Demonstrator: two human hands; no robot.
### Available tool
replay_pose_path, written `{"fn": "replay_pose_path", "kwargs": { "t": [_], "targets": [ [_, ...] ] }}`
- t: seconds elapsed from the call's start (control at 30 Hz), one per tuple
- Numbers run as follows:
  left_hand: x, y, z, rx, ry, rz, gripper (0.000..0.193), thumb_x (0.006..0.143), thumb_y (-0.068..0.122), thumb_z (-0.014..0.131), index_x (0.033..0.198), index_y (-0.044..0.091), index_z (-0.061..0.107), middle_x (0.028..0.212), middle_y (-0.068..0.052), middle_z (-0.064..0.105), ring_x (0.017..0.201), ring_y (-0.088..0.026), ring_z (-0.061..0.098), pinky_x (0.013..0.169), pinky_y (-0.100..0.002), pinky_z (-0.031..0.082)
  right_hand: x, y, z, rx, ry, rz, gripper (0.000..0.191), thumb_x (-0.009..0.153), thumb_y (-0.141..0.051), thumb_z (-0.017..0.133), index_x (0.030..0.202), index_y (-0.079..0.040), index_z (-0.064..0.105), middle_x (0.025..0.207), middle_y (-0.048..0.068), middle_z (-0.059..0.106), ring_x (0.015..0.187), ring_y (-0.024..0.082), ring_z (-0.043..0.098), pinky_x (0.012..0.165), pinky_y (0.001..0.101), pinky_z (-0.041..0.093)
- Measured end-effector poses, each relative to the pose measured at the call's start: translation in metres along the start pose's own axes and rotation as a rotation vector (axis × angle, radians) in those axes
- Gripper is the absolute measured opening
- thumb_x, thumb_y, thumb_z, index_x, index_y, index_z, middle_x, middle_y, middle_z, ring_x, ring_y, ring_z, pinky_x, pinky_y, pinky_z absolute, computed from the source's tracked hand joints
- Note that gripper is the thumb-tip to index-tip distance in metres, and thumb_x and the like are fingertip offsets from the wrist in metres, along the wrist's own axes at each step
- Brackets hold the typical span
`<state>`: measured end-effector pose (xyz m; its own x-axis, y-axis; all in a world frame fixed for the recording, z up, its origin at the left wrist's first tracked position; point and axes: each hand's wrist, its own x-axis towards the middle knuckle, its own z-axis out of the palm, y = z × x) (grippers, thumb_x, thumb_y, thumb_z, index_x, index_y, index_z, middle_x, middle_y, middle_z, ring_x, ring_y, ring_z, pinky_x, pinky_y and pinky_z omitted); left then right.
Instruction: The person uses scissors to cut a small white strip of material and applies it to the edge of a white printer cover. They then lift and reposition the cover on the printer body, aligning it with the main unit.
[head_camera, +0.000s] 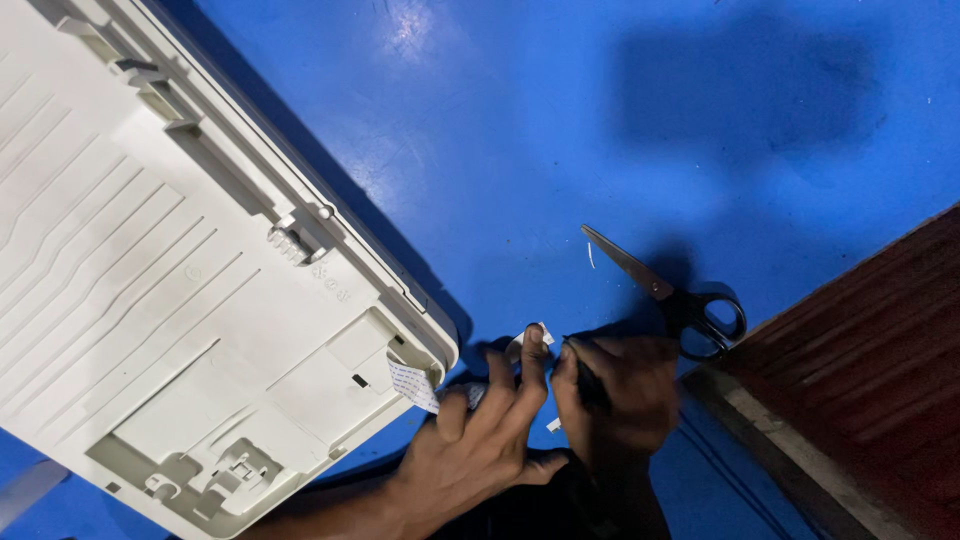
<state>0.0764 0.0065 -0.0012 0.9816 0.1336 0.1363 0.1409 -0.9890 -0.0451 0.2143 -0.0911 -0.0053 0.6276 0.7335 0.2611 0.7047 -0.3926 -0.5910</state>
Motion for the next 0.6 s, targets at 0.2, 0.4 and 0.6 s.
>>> {"fn": "replay_pose_path", "kwargs": {
  "t": [0.2, 0.4, 0.6],
  "targets": [
    [0.0012, 0.0020, -0.0007, 0.007, 0.009, -0.009, 0.100, 0.094, 0.089, 0.035, 0.124, 0.002, 0.074, 0.139, -0.006, 0.063, 0.117, -0.018, 0.060, 0.086, -0.037, 0.031, 0.0020, 0.0033, -0.0027, 0.018, -0.020, -0.077, 0.026, 0.075, 0.001, 0.082, 0.096, -0.006, 0.068, 0.089, 0.005, 0.068, 0.079, 0.023, 0.065, 0.082, 0.0416, 0.047],
    [0.0038, 0.0007, -0.0038, 0.006, 0.004, -0.014, 0.100, 0.093, 0.089, 0.035, 0.127, 0.002, 0.073, 0.139, -0.008, 0.064, 0.114, -0.019, 0.059, 0.083, -0.036, 0.031, -0.0003, 0.0010, -0.0032, 0.006, -0.005, -0.038, 0.025, 0.081, 0.002, 0.081, 0.100, -0.007, 0.067, 0.095, 0.006, 0.070, 0.087, 0.024, 0.067, 0.086, 0.0391, 0.050],
    [0.0066, -0.0014, -0.0071, -0.006, 0.031, -0.024, 0.096, 0.094, 0.085, 0.040, 0.127, 0.002, 0.072, 0.140, -0.009, 0.063, 0.115, -0.019, 0.061, 0.081, -0.034, 0.032, 0.0016, 0.0055, -0.0036, -0.017, -0.060, -0.094, 0.026, 0.076, 0.000, 0.082, 0.097, -0.007, 0.067, 0.090, 0.004, 0.069, 0.082, 0.023, 0.065, 0.083, 0.0430, 0.048]
  ]
}}
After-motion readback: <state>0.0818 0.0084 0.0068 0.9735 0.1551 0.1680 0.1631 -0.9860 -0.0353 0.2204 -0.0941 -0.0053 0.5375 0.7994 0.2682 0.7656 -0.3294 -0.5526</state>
